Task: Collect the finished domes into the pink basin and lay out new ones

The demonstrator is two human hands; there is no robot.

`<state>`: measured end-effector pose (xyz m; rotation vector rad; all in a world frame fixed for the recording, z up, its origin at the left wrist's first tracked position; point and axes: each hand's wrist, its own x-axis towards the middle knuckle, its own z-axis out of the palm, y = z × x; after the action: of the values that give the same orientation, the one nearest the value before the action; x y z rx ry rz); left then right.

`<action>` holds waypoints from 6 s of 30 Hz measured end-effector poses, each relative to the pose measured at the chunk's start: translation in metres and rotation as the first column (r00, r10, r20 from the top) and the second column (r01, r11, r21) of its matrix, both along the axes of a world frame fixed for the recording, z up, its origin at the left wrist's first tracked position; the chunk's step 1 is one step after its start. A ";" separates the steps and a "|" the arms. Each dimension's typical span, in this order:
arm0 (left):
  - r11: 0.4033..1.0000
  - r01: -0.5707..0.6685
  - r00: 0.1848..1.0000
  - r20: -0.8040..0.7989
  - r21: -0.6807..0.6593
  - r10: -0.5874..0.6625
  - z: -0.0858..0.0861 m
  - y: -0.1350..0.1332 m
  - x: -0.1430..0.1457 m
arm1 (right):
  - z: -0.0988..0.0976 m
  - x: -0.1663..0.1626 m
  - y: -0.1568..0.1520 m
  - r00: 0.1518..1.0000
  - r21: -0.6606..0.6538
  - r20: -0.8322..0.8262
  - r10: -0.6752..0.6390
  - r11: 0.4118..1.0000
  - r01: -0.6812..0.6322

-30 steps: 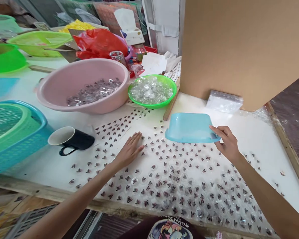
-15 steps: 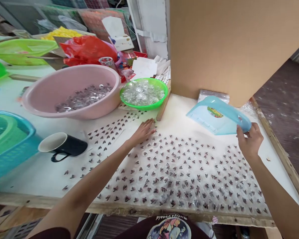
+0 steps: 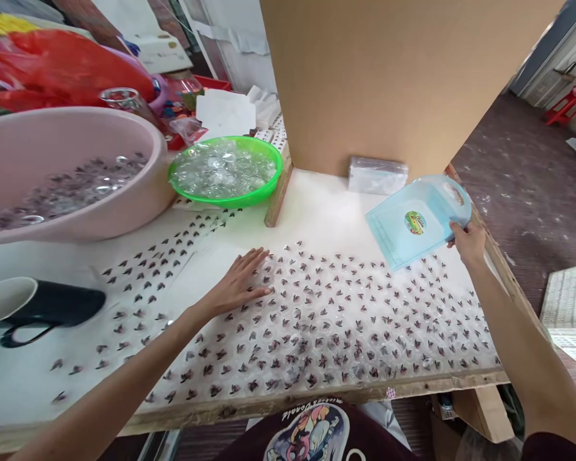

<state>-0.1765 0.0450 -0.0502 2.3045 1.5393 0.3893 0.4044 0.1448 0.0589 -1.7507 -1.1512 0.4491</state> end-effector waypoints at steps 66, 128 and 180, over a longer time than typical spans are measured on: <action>0.973 -0.221 0.975 0.045 0.070 0.218 0.010 0.155 0.093 | -0.061 -0.094 -0.026 0.934 -0.029 -0.328 0.139 0.987 -0.157; 0.977 -0.213 0.943 0.258 -0.023 0.211 -0.004 -0.023 0.207 | -0.062 -0.144 -0.024 0.865 -0.091 -0.347 0.362 0.905 -0.415; 0.796 -0.605 0.785 0.158 -0.006 0.598 0.027 -0.105 -0.022 | -0.083 -0.183 -0.038 0.848 0.003 -0.441 0.294 0.945 -0.327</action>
<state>-0.1986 -0.0597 -0.0233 1.6957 2.1786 0.7442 0.2212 0.1068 -0.0236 -1.4181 -1.0965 1.0390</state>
